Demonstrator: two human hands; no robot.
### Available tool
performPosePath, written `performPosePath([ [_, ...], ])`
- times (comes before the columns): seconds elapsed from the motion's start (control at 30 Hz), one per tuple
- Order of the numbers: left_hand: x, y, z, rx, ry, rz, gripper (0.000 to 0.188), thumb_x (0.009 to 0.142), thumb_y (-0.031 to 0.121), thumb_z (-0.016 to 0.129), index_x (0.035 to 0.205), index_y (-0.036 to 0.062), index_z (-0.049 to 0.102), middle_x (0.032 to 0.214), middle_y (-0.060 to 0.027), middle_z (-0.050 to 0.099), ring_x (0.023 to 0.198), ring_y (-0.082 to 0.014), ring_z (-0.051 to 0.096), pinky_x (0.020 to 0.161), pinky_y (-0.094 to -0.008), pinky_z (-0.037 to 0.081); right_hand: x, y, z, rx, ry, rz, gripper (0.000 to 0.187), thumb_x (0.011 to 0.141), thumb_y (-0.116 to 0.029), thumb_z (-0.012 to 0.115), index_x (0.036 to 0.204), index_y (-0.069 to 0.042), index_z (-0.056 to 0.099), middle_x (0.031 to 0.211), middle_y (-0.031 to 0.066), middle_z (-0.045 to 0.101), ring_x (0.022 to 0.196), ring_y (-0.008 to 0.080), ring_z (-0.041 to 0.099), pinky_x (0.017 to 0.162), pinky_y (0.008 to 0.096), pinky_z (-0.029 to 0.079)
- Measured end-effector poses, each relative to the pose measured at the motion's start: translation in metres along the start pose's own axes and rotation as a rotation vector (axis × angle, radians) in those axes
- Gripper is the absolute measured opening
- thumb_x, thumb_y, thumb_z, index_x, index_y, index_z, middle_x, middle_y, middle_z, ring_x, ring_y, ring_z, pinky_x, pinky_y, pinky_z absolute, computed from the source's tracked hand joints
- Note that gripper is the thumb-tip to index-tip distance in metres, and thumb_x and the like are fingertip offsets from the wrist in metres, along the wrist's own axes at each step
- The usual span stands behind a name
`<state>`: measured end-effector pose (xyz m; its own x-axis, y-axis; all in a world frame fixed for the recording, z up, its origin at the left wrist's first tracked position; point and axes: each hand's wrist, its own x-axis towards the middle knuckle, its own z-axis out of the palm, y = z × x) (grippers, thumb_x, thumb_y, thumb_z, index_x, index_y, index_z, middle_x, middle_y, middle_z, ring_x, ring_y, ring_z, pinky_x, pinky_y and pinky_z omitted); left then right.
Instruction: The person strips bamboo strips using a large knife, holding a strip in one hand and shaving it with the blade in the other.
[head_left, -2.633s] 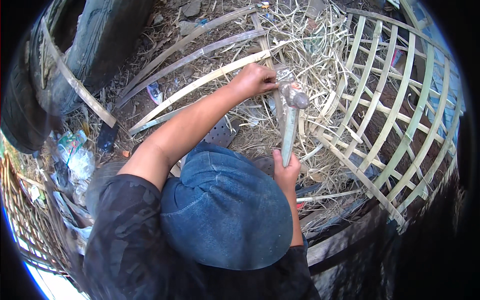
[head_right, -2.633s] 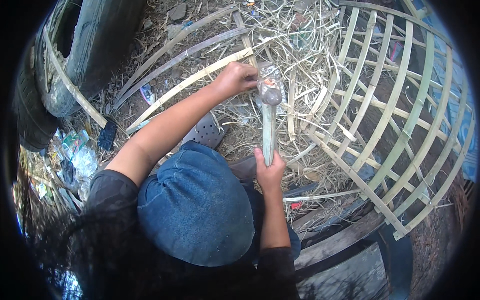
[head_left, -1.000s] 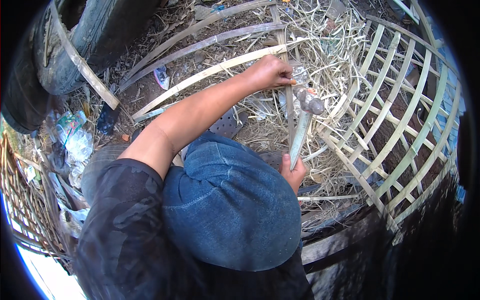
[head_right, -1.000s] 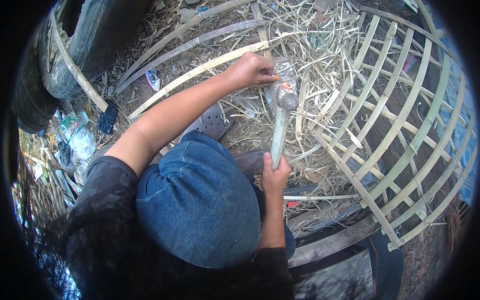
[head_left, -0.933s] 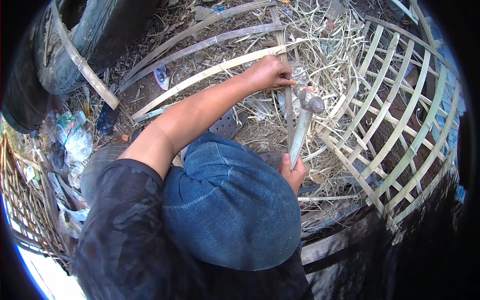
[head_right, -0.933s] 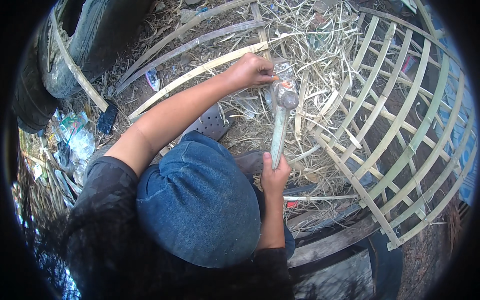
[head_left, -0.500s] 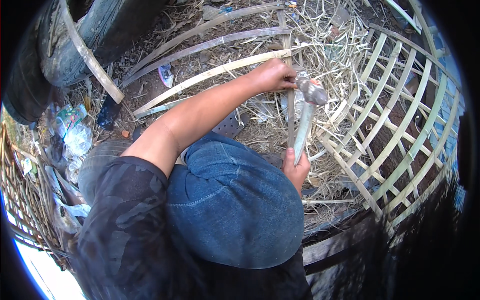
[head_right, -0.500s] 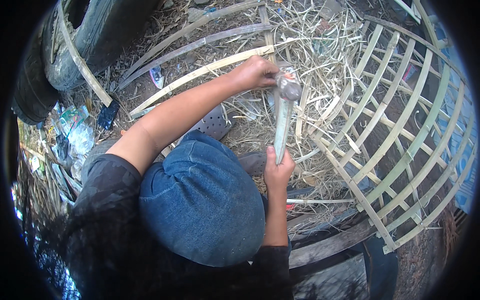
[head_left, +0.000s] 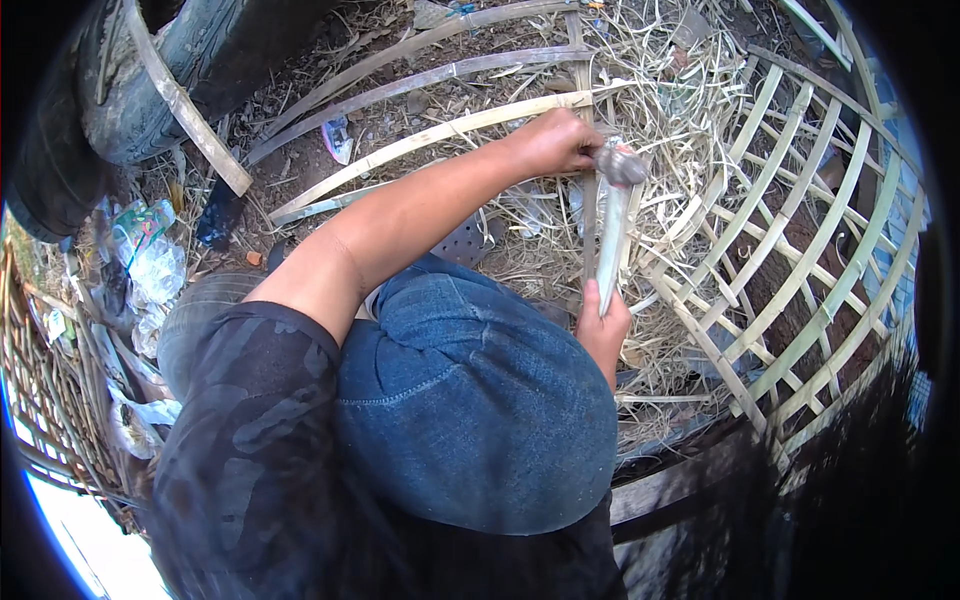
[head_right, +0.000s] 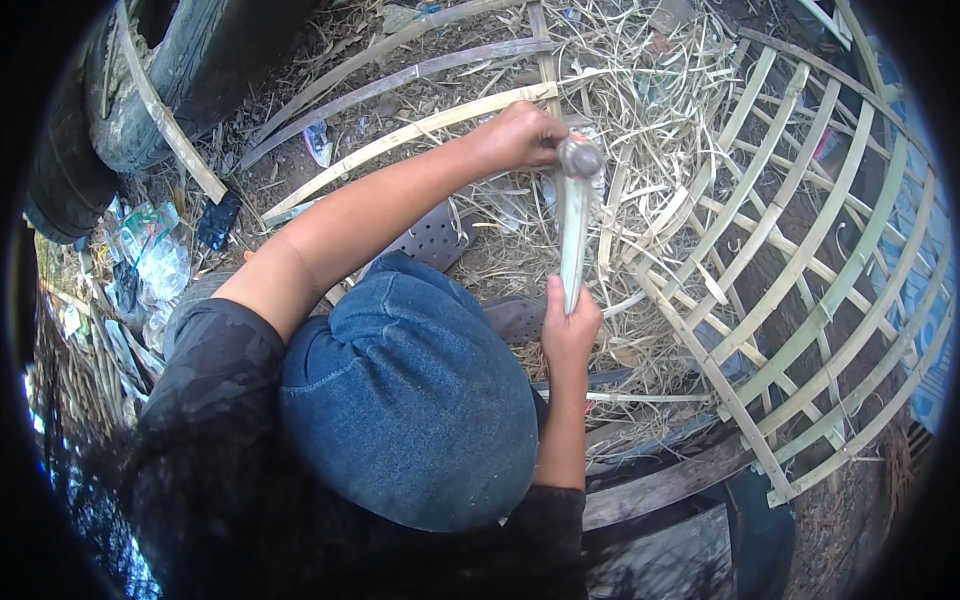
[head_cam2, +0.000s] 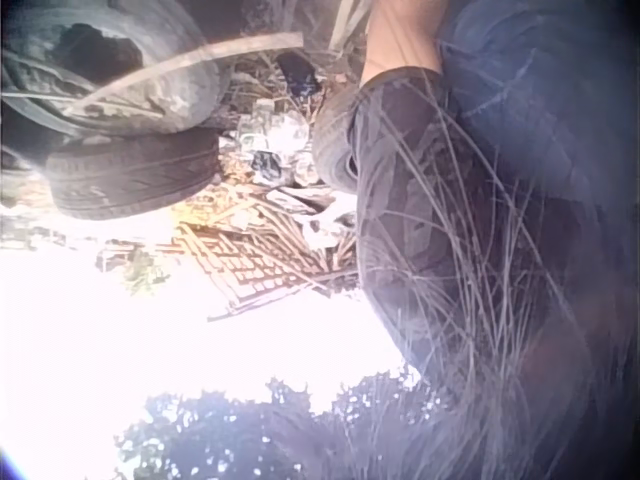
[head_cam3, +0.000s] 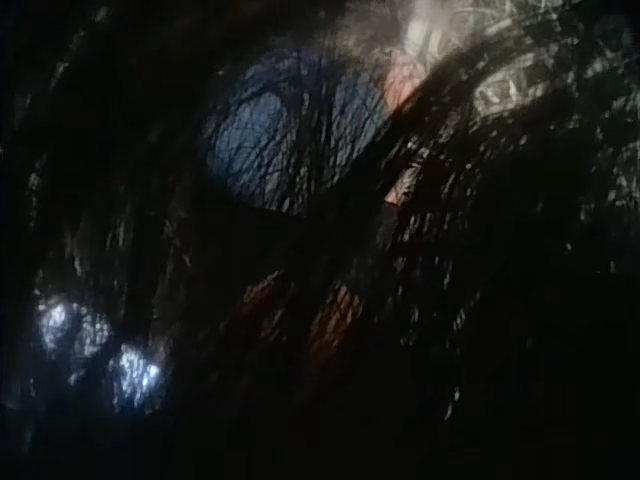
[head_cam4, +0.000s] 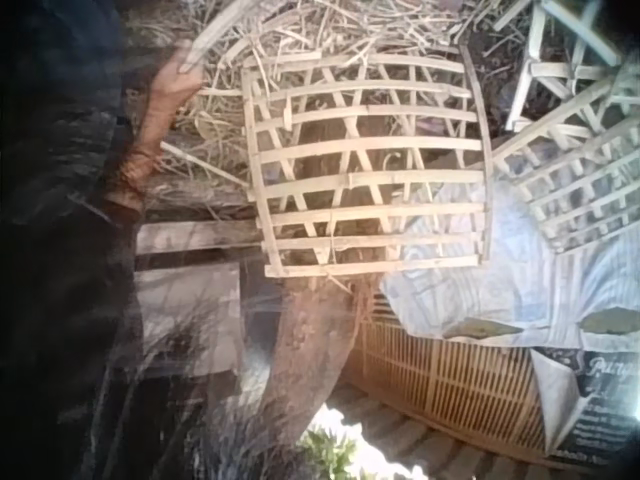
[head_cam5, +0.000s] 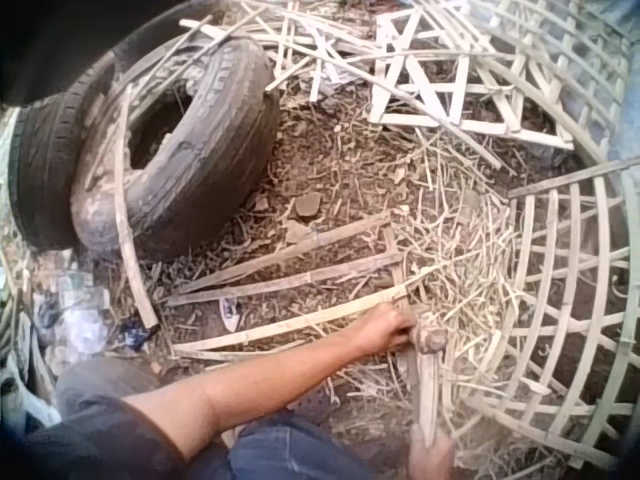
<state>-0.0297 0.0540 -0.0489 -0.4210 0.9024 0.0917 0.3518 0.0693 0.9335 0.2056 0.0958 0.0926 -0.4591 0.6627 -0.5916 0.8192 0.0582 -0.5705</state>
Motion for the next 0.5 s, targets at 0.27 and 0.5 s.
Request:
performPosePath([
  [0.27, 0.006, 0.005, -0.001, -0.006, -0.028, -0.006, 0.010, 0.071, 0.007, 0.074, 0.074, 0.0018, 0.067, 0.070, -0.0133, 0.066, 0.062, -0.0267, 0.065, 0.060, -0.0367, 0.052, -0.009, 0.007, -0.004, 0.038, 0.035, -0.045, 0.030, 0.091, -0.023, 0.058, 0.079, 0.004, 0.057, 0.056, 0.0038, 0.048, 0.054, 0.0110, 0.045, 0.051, 0.0304, 0.038],
  [0.5, 0.004, -0.002, 0.004, 0.036, 0.043, 0.062, 0.012, 0.070, 0.006, 0.074, 0.067, 0.0017, 0.063, 0.067, -0.0125, 0.064, 0.062, -0.0261, 0.065, 0.059, -0.0365, 0.052, -0.014, 0.004, -0.001, 0.009, 0.023, -0.023, 0.032, 0.091, -0.025, 0.058, 0.078, 0.004, 0.056, 0.055, 0.0047, 0.048, 0.053, 0.0117, 0.044, 0.051, 0.0309, 0.038],
])
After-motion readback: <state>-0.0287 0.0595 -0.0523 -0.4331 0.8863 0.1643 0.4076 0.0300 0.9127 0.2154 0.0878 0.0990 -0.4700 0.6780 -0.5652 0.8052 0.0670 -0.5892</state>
